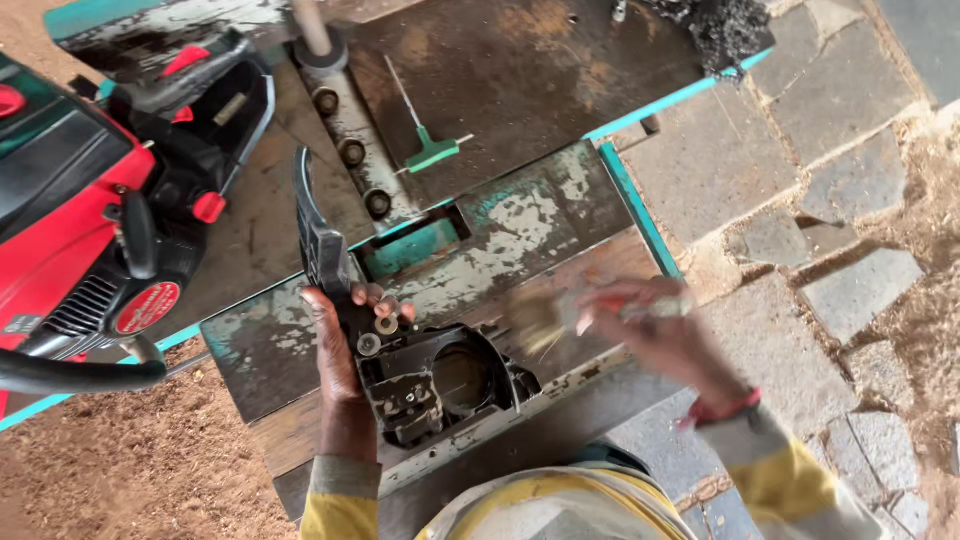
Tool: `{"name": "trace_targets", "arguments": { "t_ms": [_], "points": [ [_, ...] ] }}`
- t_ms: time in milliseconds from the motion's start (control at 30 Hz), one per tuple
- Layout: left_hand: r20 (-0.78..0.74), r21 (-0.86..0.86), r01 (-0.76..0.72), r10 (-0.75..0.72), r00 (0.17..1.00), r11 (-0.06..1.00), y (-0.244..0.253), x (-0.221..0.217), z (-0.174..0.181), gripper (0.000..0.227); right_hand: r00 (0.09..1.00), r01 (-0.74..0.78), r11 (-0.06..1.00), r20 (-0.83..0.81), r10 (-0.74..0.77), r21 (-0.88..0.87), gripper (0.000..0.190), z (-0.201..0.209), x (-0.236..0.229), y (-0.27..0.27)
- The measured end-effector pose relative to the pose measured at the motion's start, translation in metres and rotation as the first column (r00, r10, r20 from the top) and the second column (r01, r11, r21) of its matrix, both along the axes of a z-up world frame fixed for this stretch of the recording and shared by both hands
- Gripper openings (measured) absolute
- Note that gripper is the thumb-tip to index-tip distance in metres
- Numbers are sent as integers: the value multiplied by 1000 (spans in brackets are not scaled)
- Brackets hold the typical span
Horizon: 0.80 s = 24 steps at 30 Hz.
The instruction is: The person cleans a chainsaw and its components on a workbench. They use a brush to scrub the air filter, fuel cap, and body, then wipe surfaces with a cloth. The person also cleans the chain and a green T-handle tool before placing them back on the bench.
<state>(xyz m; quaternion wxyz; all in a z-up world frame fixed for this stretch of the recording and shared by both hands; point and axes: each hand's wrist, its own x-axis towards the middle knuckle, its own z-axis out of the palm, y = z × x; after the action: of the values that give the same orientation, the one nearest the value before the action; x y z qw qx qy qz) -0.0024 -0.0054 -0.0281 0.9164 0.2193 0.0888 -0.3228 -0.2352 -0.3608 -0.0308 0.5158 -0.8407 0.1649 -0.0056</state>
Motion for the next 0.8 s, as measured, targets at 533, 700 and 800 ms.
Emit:
{"name": "trace_targets", "arguments": {
  "t_ms": [533,700,800],
  "points": [
    [195,893,-378,-548,814,-245,28,-11,11,63,873,475,825,279,-400,-306,11,57,-25,-109],
    [-134,906,-182,-665,734,-383,-25,-14,107,48,840,468,878,256,-477,102,22,101,44,-108],
    [452,728,-686,-735,506,-25,-106,9,109,24,886,309,861,206,-415,404,27,92,102,-87]
  ]
}}
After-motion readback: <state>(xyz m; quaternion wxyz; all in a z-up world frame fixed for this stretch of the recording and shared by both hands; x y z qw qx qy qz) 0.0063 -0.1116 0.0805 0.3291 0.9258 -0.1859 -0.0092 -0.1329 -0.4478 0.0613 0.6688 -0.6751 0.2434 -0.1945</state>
